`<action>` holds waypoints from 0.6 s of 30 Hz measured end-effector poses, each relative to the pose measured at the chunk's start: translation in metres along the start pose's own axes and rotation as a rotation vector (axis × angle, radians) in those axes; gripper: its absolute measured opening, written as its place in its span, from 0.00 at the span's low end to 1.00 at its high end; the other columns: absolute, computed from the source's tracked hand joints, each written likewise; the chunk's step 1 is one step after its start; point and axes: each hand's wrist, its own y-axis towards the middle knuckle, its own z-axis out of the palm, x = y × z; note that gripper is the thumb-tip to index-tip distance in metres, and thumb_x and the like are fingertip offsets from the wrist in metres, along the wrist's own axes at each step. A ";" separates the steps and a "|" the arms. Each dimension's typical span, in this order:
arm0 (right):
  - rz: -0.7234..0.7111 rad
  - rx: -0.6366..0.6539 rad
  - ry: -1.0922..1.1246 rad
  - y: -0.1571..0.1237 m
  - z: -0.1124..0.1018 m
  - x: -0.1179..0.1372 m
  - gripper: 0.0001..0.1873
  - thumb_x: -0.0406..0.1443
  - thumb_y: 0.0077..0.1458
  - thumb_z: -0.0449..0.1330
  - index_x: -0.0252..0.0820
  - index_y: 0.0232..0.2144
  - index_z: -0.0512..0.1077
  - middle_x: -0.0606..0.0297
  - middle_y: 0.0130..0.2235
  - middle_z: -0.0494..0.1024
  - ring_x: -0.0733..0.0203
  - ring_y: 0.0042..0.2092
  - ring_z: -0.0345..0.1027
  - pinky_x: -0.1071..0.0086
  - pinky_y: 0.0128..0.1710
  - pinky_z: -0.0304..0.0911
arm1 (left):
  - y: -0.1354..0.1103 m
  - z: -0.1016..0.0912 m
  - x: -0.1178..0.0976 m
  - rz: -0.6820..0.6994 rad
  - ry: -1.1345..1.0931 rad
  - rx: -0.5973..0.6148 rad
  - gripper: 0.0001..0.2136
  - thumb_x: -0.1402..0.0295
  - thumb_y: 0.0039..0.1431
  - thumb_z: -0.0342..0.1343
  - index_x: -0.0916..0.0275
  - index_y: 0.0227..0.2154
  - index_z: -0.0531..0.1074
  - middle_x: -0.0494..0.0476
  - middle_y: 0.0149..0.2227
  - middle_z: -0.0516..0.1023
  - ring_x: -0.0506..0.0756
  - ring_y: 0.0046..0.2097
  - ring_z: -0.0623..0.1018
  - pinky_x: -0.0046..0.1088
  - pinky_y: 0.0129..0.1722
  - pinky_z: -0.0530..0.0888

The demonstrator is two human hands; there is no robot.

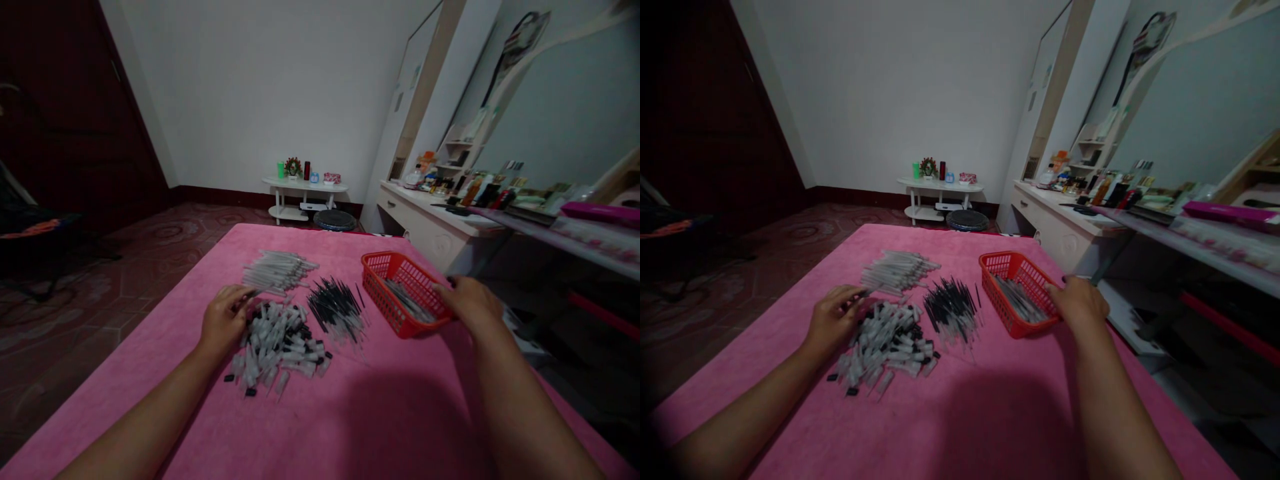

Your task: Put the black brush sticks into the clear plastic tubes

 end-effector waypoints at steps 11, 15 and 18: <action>-0.110 -0.274 0.109 -0.014 0.003 0.014 0.18 0.43 0.51 0.54 0.46 0.40 0.78 0.55 0.32 0.79 0.50 0.35 0.72 0.66 0.29 0.56 | -0.001 0.000 0.002 -0.029 -0.003 0.008 0.12 0.64 0.56 0.52 0.60 0.41 0.76 0.57 0.39 0.77 0.54 0.39 0.74 0.30 0.37 0.72; -0.126 -0.330 0.138 -0.017 0.004 0.016 0.17 0.43 0.51 0.54 0.46 0.40 0.78 0.57 0.31 0.79 0.54 0.33 0.71 0.67 0.27 0.55 | -0.001 0.001 0.002 -0.026 -0.029 0.005 0.12 0.64 0.57 0.52 0.60 0.41 0.75 0.57 0.40 0.77 0.54 0.39 0.74 0.30 0.36 0.72; -0.124 -0.333 0.140 -0.019 0.002 0.018 0.17 0.43 0.52 0.54 0.47 0.39 0.78 0.57 0.31 0.80 0.55 0.33 0.70 0.68 0.27 0.54 | -0.001 0.002 0.002 -0.027 -0.030 0.010 0.12 0.64 0.57 0.53 0.60 0.41 0.76 0.57 0.40 0.76 0.54 0.40 0.75 0.29 0.36 0.72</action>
